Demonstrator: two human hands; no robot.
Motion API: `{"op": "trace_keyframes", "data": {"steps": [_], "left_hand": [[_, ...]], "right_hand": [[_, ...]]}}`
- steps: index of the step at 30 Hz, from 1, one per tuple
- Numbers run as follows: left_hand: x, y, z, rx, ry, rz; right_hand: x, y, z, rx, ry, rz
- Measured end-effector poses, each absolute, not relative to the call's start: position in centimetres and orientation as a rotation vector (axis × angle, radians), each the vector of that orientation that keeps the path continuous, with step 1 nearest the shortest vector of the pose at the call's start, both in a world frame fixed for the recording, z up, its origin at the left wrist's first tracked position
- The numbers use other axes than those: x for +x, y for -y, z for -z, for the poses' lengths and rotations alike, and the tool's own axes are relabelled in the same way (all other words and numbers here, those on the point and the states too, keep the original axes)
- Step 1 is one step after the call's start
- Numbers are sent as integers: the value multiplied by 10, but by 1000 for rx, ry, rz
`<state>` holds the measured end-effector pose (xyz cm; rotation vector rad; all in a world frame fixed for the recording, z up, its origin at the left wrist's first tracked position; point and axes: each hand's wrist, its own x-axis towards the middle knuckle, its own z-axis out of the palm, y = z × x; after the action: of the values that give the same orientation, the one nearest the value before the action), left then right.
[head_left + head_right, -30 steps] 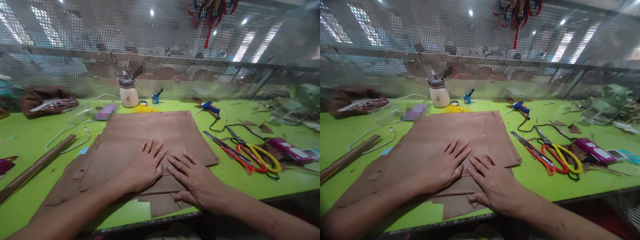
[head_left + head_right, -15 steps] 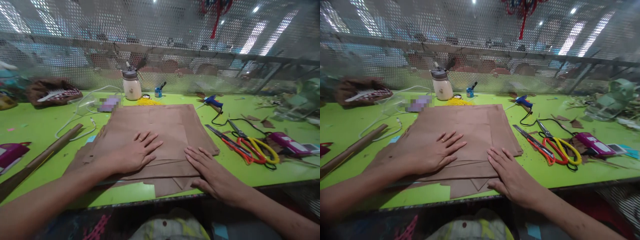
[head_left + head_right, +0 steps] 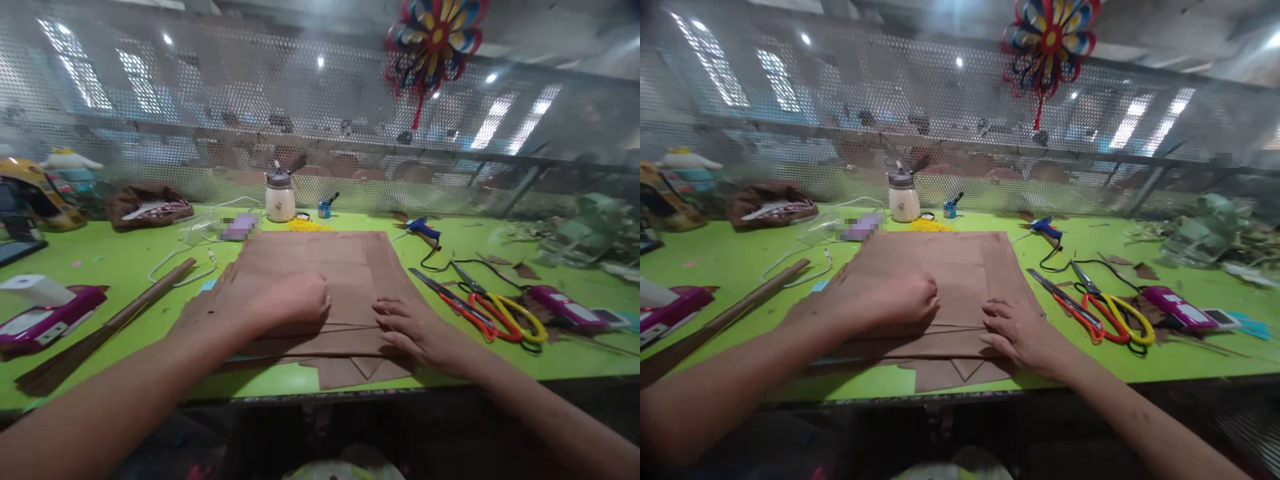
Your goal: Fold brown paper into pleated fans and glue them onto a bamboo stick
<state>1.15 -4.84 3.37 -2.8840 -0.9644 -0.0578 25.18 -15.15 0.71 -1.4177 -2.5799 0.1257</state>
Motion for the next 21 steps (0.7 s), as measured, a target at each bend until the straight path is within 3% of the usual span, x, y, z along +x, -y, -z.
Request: {"op": "trace_keyframes", "data": {"steps": [6, 14, 18, 21], "left_hand": [[40, 51, 4, -2656, 1014, 430], [34, 44, 16, -2650, 1076, 480], [34, 41, 20, -2633, 1076, 435], [33, 39, 24, -2636, 1102, 418]], "right_hand": [[254, 171, 13, -1389, 2596, -26], [301, 159, 6, -1404, 2246, 101], [352, 139, -5, -1862, 2113, 337], [378, 137, 1, -2152, 2147, 312]]}}
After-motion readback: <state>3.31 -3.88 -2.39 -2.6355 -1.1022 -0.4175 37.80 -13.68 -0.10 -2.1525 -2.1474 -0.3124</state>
